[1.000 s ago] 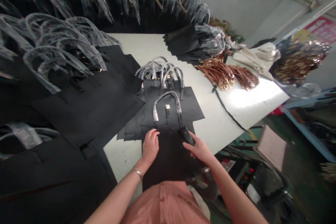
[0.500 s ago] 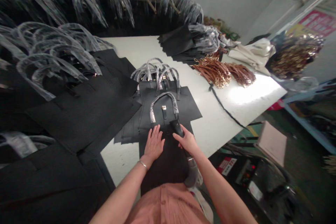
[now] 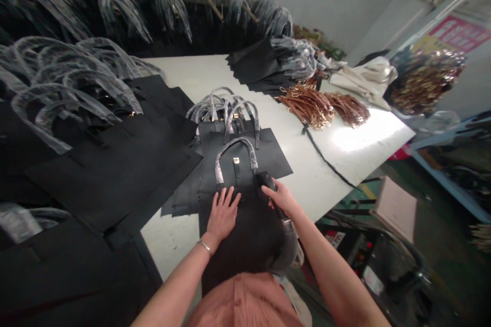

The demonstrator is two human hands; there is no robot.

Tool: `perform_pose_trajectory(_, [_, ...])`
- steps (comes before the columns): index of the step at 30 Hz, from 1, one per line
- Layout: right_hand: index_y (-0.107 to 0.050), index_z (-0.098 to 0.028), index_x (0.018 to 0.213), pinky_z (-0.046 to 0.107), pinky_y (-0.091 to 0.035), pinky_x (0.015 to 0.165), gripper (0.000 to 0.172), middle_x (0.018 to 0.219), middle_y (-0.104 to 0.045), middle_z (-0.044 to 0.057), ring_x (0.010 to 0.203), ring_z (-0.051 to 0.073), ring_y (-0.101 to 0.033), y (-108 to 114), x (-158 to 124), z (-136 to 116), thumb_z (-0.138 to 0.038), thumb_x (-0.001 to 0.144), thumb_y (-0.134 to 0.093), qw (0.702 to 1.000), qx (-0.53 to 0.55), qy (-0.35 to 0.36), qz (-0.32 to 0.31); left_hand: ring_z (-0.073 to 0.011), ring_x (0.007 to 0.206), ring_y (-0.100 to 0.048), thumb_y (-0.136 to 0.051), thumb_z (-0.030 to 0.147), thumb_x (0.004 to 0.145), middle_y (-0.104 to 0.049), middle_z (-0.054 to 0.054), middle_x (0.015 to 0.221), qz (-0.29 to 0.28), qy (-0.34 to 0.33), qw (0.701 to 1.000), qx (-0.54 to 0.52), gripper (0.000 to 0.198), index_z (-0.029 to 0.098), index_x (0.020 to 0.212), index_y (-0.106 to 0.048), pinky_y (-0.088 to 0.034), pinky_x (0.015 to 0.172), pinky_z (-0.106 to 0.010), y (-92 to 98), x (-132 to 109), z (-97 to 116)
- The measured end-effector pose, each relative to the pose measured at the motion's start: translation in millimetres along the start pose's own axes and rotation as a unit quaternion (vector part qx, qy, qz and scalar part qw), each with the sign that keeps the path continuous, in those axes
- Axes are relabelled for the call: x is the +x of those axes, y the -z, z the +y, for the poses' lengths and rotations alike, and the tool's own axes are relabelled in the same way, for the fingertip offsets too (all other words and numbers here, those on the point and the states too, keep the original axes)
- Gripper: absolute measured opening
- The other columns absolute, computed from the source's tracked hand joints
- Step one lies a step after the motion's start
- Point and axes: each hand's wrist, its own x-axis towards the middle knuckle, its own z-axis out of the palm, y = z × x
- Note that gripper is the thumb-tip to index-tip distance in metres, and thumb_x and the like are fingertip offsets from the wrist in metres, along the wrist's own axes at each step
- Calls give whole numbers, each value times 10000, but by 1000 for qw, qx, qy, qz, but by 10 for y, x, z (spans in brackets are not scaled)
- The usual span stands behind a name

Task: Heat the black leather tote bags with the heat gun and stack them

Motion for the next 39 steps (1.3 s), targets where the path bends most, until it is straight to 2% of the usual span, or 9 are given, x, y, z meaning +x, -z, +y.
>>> perform_pose_trajectory(2, [-533, -218, 1203, 177, -436, 368, 418, 580, -522, -85, 411, 90, -541, 157, -17, 28, -450, 865, -612, 999, 3, 8, 49, -329, 1480, -297, -457, 240, 966, -330, -76, 1603, 2, 2, 1000, -6, 500, 292, 1463, -459, -256, 1201, -561, 2, 2, 6])
perform_pose_trajectory(4, [-552, -206, 1134, 181, -429, 358, 400, 603, -530, -79, 404, 86, -535, 349, -90, 104, -464, 842, -640, 998, 3, 3, 57, -328, 1480, -296, -461, 229, 962, -325, -72, 1605, 4, 3, 1000, -9, 508, 296, 1465, -456, -256, 1202, -559, 1, 2, 7])
perform_pose_trajectory(8, [-578, -198, 1009, 186, -402, 325, 382, 689, -595, -48, 383, 80, -534, 616, -181, 279, -459, 772, -725, 999, 1, -42, -20, -347, 1471, -308, -439, 203, 963, -323, -84, 1605, 2, -2, 1000, 8, 511, 277, 1469, -453, -270, 1190, -571, -18, 1, -2])
perform_pose_trajectory(12, [-571, -190, 969, 187, -408, 332, 381, 685, -633, -28, 373, 77, -525, 607, 10, 313, -481, 777, -724, 996, 12, -79, -51, -354, 1463, -321, -442, 205, 961, -329, -85, 1603, 2, -9, 1000, 24, 514, 276, 1470, -452, -281, 1184, -573, -50, 5, -15])
perform_pose_trajectory(16, [-556, -199, 963, 184, -411, 345, 327, 668, -599, -53, 383, 67, -512, 530, 239, 223, -458, 812, -688, 999, 29, -44, 7, -352, 1461, -325, -444, 202, 959, -335, -82, 1601, 4, -7, 999, 31, 510, 278, 1463, -462, -286, 1181, -571, -63, 13, -14])
perform_pose_trajectory(19, [-558, -214, 1039, 185, -425, 359, 338, 672, -574, -67, 402, 69, -523, 577, 197, 204, -454, 827, -667, 998, 33, -11, 53, -341, 1463, -325, -448, 219, 959, -338, -76, 1600, 3, -3, 1000, 17, 503, 284, 1457, -470, -280, 1184, -566, -50, 22, -3])
perform_pose_trajectory(25, [-594, -229, 1249, 202, -442, 375, 543, 612, -568, -66, 407, 98, -545, 796, -305, 371, -470, 781, -725, 999, -30, -27, 0, -336, 1463, -320, -412, 251, 977, -345, -82, 1599, -10, 23, 1000, -7, 485, 265, 1458, -469, -241, 1195, -567, -1, 49, 29])
perform_pose_trajectory(31, [-540, -181, 1340, 197, -402, 371, 661, 568, -541, -74, 400, 100, -517, 876, -812, 625, -460, 769, -721, 994, 26, -65, 89, -327, 1474, -285, -354, 304, 1004, -320, -133, 1604, -5, 88, 996, 10, 494, 219, 1487, -414, -211, 1180, -623, 13, 90, 60])
perform_pose_trajectory(39, [-422, -204, 1478, 214, -421, 408, 800, 639, -613, -47, 426, 101, -529, 750, -1553, 1215, -474, 786, -718, 986, 57, -139, 70, -349, 1482, -262, -343, 318, 1004, -304, -173, 1602, 2, 126, 992, 9, 515, 198, 1504, -376, -205, 1167, -659, 42, 38, 131])
